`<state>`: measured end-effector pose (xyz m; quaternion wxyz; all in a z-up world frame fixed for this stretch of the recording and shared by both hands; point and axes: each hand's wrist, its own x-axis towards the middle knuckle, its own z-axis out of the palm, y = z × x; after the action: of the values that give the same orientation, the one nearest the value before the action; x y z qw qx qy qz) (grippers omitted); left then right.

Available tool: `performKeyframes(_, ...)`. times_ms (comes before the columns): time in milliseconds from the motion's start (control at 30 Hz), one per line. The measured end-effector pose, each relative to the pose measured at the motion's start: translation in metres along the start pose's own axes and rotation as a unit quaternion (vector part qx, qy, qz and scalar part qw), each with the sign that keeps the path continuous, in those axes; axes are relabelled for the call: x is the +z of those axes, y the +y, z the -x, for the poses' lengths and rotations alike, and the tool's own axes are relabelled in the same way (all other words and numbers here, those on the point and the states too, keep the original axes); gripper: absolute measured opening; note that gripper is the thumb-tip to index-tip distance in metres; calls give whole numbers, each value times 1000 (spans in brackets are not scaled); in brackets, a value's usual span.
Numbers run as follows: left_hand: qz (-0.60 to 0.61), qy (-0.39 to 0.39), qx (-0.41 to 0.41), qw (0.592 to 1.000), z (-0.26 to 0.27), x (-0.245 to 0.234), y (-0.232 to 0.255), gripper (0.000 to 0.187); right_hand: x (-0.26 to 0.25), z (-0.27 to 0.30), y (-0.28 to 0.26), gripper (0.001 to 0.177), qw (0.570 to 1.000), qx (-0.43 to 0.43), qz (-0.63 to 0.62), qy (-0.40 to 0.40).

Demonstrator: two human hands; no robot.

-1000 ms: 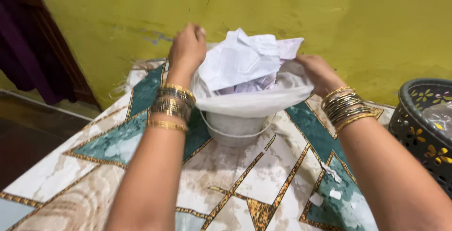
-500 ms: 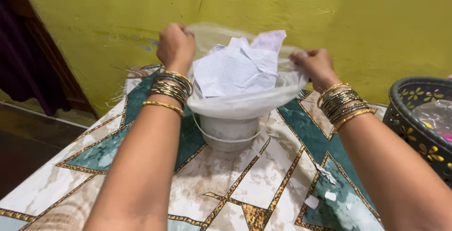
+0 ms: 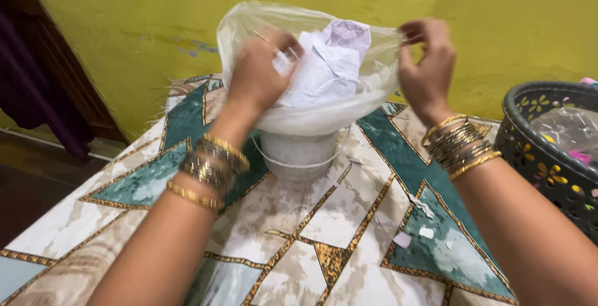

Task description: The person repeatedly picks up small pieces of paper from a patterned tablecloth, folds or crumples them, and places them into a white bucket lined with a plastic bag. The person continues this process until the bucket is full, then closes the bag and secures the bucket lid.

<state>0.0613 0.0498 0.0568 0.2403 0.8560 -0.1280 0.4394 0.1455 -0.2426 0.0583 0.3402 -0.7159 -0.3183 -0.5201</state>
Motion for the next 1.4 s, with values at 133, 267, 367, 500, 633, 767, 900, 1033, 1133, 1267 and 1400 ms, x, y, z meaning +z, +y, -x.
performKeyframes(133,-112,-86,167,976,48,6,42,31,-13,14,-51,26,990,-64,-53,-118)
performKeyframes(267,-69,-103,158,980,60,-10,65,12,-22,11,-77,27,986,-66,-65,-138)
performKeyframes(367,-31,-81,173,981,60,-30,84,17,-28,11,-77,29,990,-44,-78,-106)
performKeyframes(500,-69,106,290,948,69,-39,108,38,-42,19,-64,30,985,11,-160,-65)
performKeyframes(633,5,52,305,951,90,-16,117,18,-64,47,-58,29,978,78,-190,-47)
performKeyframes(767,70,1,331,941,115,29,116,13,-82,82,-44,27,962,176,-206,-39)
performKeyframes(900,109,-133,214,962,139,80,105,20,-93,128,-2,30,949,240,-156,-132)
performKeyframes(1033,83,-175,129,973,164,127,87,26,-106,175,31,25,904,266,30,-334)
performKeyframes(1133,0,-178,88,980,183,155,80,30,-112,198,30,31,857,293,67,-419)
performKeyframes(1267,-143,-189,53,970,207,179,72,45,-115,212,11,33,872,223,78,-429)
performKeyframes(1400,-141,-121,87,979,220,180,61,45,-114,214,-4,21,883,198,106,-413)
